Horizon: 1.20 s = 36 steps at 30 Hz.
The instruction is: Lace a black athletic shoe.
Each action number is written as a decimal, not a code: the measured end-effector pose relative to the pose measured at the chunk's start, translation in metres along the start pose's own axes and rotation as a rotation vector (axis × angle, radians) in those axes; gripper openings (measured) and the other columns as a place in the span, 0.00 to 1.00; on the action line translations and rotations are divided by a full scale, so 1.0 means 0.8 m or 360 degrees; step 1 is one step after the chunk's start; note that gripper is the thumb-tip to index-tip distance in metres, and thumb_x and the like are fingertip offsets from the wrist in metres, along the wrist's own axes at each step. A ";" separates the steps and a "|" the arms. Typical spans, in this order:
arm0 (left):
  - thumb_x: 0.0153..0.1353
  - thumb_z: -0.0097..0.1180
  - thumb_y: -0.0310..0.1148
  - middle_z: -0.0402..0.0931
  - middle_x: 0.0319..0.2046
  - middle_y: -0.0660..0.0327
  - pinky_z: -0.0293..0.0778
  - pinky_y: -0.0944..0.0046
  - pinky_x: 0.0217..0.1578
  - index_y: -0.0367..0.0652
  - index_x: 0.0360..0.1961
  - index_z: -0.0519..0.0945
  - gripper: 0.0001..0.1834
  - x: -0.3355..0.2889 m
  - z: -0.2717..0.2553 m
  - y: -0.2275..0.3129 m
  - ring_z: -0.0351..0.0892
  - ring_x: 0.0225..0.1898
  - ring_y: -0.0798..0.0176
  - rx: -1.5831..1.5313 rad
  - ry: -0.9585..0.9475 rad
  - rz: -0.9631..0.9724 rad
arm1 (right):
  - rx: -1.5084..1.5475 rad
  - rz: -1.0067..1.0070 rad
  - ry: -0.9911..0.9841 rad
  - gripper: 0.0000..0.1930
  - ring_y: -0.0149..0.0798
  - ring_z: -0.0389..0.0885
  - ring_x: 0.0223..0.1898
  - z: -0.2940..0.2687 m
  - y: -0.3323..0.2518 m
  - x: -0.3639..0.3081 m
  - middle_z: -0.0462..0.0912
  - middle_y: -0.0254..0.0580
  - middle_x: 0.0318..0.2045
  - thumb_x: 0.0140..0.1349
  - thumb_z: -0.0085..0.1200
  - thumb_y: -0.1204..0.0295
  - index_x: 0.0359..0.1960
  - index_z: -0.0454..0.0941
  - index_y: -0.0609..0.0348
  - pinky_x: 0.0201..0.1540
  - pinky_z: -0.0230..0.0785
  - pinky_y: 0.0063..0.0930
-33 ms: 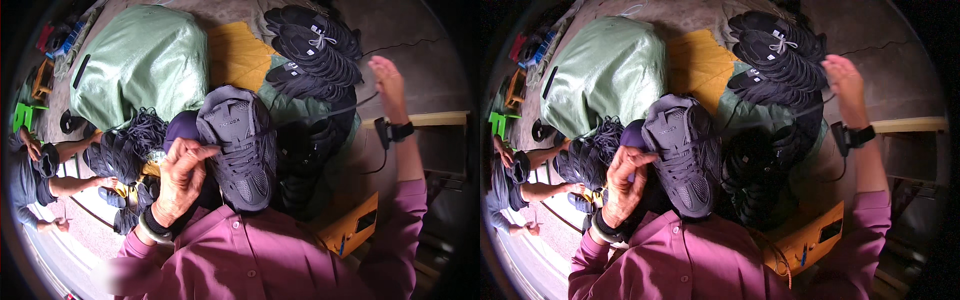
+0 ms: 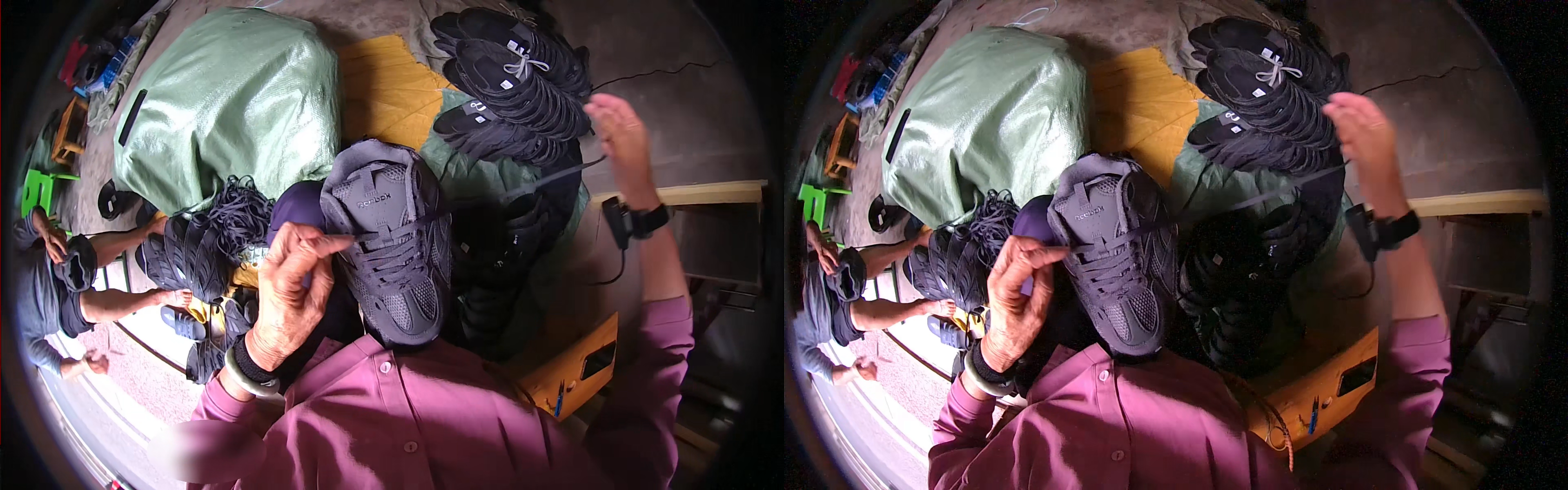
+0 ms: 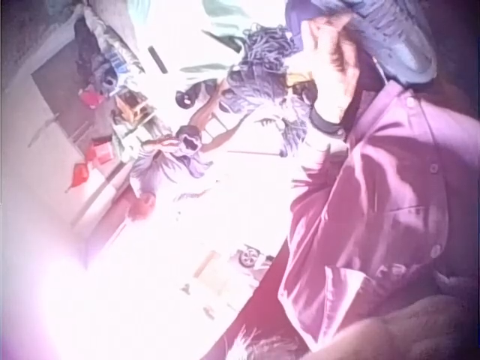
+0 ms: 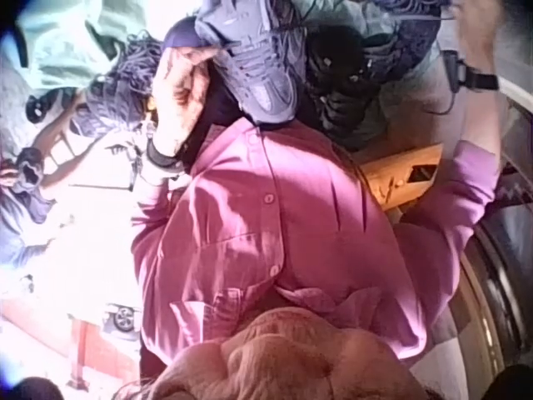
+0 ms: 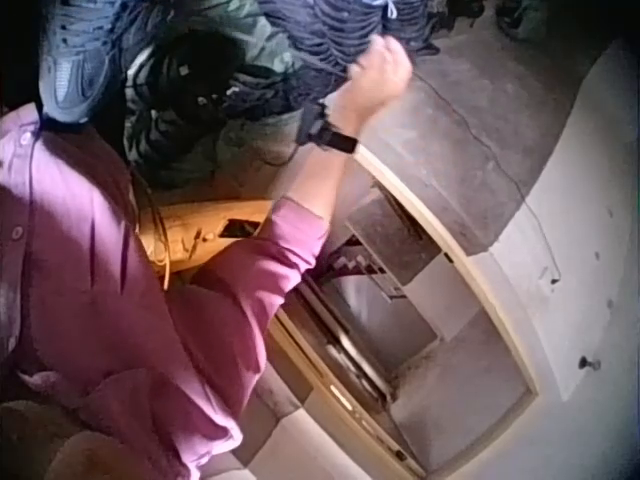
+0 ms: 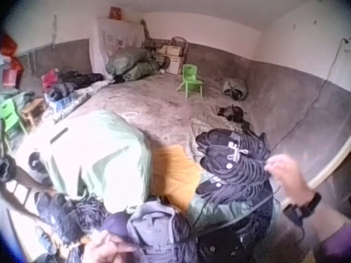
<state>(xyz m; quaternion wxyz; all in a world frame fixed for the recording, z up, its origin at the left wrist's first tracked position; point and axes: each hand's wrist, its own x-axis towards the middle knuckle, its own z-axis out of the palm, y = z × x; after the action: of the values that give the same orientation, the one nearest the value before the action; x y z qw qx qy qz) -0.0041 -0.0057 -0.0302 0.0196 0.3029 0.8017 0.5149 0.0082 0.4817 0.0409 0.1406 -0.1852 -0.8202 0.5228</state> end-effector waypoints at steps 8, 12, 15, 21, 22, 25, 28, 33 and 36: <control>0.53 0.63 0.16 0.77 0.36 0.56 0.72 0.57 0.46 0.41 0.40 0.87 0.14 0.054 -0.001 0.017 0.77 0.40 0.52 0.0386 -0.0072 0.0280 | 0.0112 0.0127 -0.0649 0.09 0.27 0.80 0.28 0.170 -0.040 -0.116 0.89 0.43 0.41 0.76 0.48 0.70 0.49 0.73 0.64 0.36 0.75 0.23; 0.51 0.69 0.21 0.77 0.35 0.61 0.71 0.56 0.44 0.43 0.37 0.87 0.11 0.079 0.013 0.016 0.77 0.39 0.53 0.0415 -0.0161 0.0407 | -0.0033 0.0014 -0.0773 0.07 0.27 0.80 0.30 0.201 -0.046 -0.142 0.86 0.38 0.35 0.74 0.53 0.71 0.44 0.79 0.63 0.38 0.74 0.24; 0.50 0.71 0.22 0.79 0.33 0.62 0.71 0.57 0.45 0.43 0.37 0.87 0.11 0.086 0.023 0.014 0.79 0.39 0.55 0.0341 -0.0182 0.0376 | -0.0189 -0.0086 -0.0860 0.05 0.26 0.78 0.32 0.209 -0.048 -0.151 0.82 0.33 0.31 0.71 0.56 0.74 0.42 0.80 0.64 0.37 0.73 0.25; 0.49 0.72 0.23 0.80 0.30 0.63 0.72 0.59 0.44 0.44 0.35 0.88 0.11 0.089 0.033 0.014 0.81 0.38 0.56 0.0246 -0.0285 0.0153 | -0.0330 -0.0089 -0.0946 0.05 0.24 0.76 0.31 0.203 -0.054 -0.153 0.79 0.33 0.28 0.67 0.63 0.76 0.35 0.82 0.65 0.35 0.70 0.25; 0.49 0.73 0.24 0.79 0.28 0.63 0.72 0.59 0.43 0.44 0.35 0.88 0.11 0.090 0.034 0.015 0.80 0.36 0.57 0.0240 -0.0287 0.0127 | -0.0318 -0.0049 -0.0944 0.05 0.24 0.75 0.30 0.201 -0.055 -0.152 0.78 0.33 0.28 0.67 0.63 0.76 0.34 0.82 0.65 0.34 0.69 0.24; 0.48 0.74 0.25 0.76 0.25 0.64 0.72 0.59 0.41 0.45 0.35 0.88 0.11 0.091 0.034 0.018 0.78 0.30 0.59 0.0254 -0.0323 0.0073 | -0.0297 -0.0110 -0.0917 0.05 0.24 0.75 0.29 0.202 -0.057 -0.152 0.78 0.33 0.27 0.66 0.64 0.75 0.34 0.83 0.64 0.33 0.69 0.25; 0.47 0.75 0.26 0.73 0.22 0.65 0.71 0.59 0.38 0.45 0.34 0.88 0.11 0.093 0.035 0.020 0.75 0.26 0.61 0.0284 -0.0340 0.0071 | -0.0360 -0.0216 -0.0869 0.06 0.36 0.79 0.30 0.204 -0.057 -0.151 0.80 0.39 0.27 0.64 0.63 0.73 0.31 0.81 0.61 0.33 0.71 0.32; 0.47 0.75 0.27 0.72 0.21 0.66 0.69 0.59 0.34 0.47 0.33 0.88 0.11 0.093 0.037 0.020 0.73 0.24 0.62 0.0312 -0.0349 0.0099 | -0.0488 -0.0508 -0.0754 0.06 0.35 0.77 0.26 0.212 -0.059 -0.152 0.77 0.38 0.26 0.60 0.63 0.78 0.29 0.77 0.61 0.30 0.69 0.31; 0.48 0.75 0.28 0.73 0.22 0.67 0.68 0.58 0.37 0.48 0.33 0.88 0.10 0.090 0.039 0.019 0.74 0.26 0.61 0.0312 -0.0404 -0.0016 | -0.0610 -0.0936 -0.0600 0.08 0.51 0.80 0.29 0.219 -0.062 -0.158 0.75 0.43 0.24 0.57 0.59 0.78 0.27 0.71 0.57 0.30 0.70 0.41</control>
<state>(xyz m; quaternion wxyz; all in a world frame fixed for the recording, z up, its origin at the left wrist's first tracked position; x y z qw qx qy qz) -0.0451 0.0608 -0.0120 0.0938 0.3619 0.8407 0.3917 0.0387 0.2648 0.0089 0.0942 0.1339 -0.9323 0.3225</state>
